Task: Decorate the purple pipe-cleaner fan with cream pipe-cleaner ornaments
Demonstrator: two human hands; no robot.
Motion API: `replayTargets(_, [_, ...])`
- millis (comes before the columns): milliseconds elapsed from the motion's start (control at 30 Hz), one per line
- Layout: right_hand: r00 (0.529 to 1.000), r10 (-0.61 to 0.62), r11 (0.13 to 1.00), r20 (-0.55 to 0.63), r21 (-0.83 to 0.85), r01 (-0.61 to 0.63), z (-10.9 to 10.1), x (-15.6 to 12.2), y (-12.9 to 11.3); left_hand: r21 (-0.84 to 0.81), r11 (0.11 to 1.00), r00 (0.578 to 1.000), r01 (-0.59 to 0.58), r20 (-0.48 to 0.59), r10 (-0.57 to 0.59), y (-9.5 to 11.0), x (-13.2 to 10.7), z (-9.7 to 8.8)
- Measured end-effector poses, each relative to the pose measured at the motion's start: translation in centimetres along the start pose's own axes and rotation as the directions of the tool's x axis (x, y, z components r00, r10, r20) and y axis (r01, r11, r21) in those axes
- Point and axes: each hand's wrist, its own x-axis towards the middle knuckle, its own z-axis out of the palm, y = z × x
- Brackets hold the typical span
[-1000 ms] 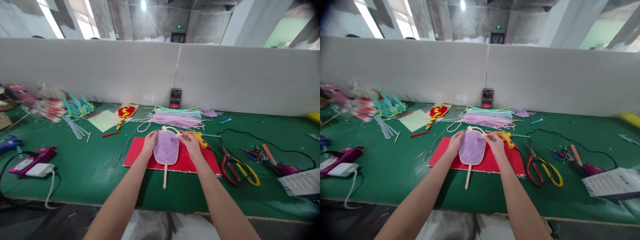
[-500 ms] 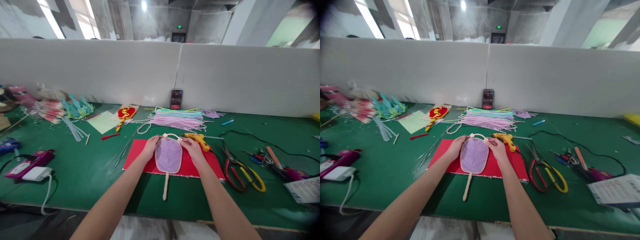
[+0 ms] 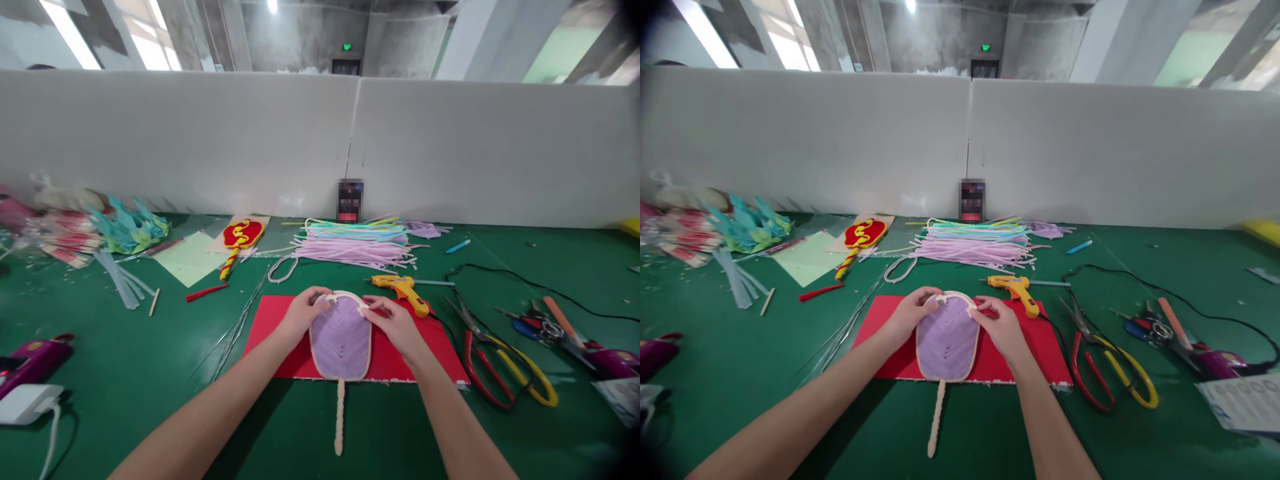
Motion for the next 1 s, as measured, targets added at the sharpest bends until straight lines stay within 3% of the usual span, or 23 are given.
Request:
replayTargets(233, [0.998,-0.054,0.987,0.039,-0.151,0.059,0.2,-0.2,-0.5,0.002,0.999,0.989,-0.048,-0.141,0.047,0.7,-1.0,0.4])
replayTargets(400, [0.998,-0.038,0.989,0.047,-0.139,0.044,0.9,-0.3,-0.8,0.080,0.994,0.978,-0.075,-0.189,0.089,0.9,-1.1,0.4])
replayTargets(567, [1.000,-0.011,0.986,0.012,-0.163,0.013,1.4,-0.4,-0.8,0.229,0.963,0.974,-0.142,-0.141,0.177,0.9,-0.8,0.1])
replayTargets(800, [1.000,0.008,0.995,-0.022,-0.098,-0.010,1.6,-0.6,-0.8,0.166,0.972,0.977,-0.167,-0.102,0.185,1.0,-0.9,0.3])
replayTargets(1000, [1.000,0.006,0.995,-0.024,-0.095,-0.008,1.6,-0.4,-1.0,0.275,0.945,0.972,-0.174,-0.103,0.209,1.0,-0.8,0.2])
